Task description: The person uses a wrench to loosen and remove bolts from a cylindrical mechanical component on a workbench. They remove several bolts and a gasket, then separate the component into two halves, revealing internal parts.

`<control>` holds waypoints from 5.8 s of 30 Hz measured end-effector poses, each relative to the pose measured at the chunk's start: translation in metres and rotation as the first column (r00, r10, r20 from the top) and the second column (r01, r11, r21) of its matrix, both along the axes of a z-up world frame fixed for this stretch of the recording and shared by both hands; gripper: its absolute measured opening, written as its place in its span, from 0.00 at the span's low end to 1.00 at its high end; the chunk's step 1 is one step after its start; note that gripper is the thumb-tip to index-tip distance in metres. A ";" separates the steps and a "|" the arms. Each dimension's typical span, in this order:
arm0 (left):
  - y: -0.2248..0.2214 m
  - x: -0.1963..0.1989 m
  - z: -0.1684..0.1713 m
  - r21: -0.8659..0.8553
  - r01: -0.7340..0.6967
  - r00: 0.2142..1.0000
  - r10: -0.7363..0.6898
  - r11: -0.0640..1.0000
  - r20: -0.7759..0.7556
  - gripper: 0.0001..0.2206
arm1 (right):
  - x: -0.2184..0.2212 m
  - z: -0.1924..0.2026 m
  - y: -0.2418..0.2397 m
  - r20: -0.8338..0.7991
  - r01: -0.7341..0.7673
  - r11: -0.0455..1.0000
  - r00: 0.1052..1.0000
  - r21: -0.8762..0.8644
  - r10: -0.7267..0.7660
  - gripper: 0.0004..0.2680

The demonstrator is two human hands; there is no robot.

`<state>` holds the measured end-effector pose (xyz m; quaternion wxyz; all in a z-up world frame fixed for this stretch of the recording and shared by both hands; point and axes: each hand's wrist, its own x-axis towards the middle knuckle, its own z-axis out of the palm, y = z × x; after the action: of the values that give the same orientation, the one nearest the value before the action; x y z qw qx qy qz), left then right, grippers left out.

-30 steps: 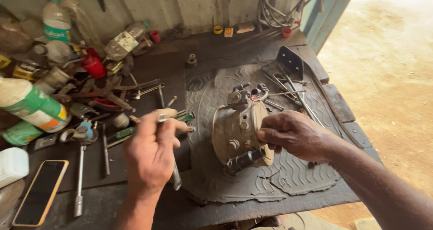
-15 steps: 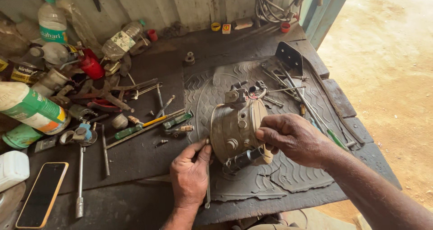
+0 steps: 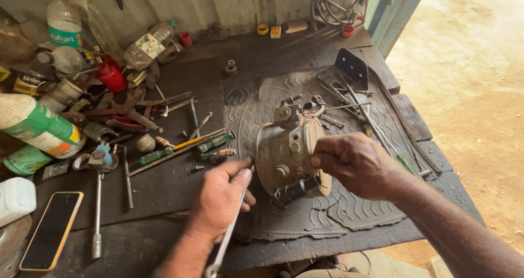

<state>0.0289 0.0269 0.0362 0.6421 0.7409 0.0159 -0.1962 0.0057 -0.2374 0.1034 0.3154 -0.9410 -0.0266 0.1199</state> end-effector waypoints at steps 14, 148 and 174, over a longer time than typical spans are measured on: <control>0.004 0.059 0.011 -0.510 -0.047 0.997 0.072 0.859 0.029 0.19 | -0.008 -0.011 0.000 0.257 -0.065 0.996 0.965 0.063 0.047 0.08; -0.002 0.064 -0.021 -0.197 0.253 0.967 -0.248 0.947 0.055 0.10 | -0.003 0.040 0.014 -0.323 -0.026 0.997 0.946 -0.075 0.000 0.15; -0.030 0.014 -0.044 0.026 -0.151 0.865 0.120 0.988 0.488 0.13 | -0.001 0.034 0.008 -0.204 -0.049 0.991 0.979 -0.128 0.022 0.12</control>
<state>0.0425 -0.0035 -0.0078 0.6139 0.7835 -0.0871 0.0416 0.0046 -0.2295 0.1370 0.2510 -0.9422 -0.0030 0.2220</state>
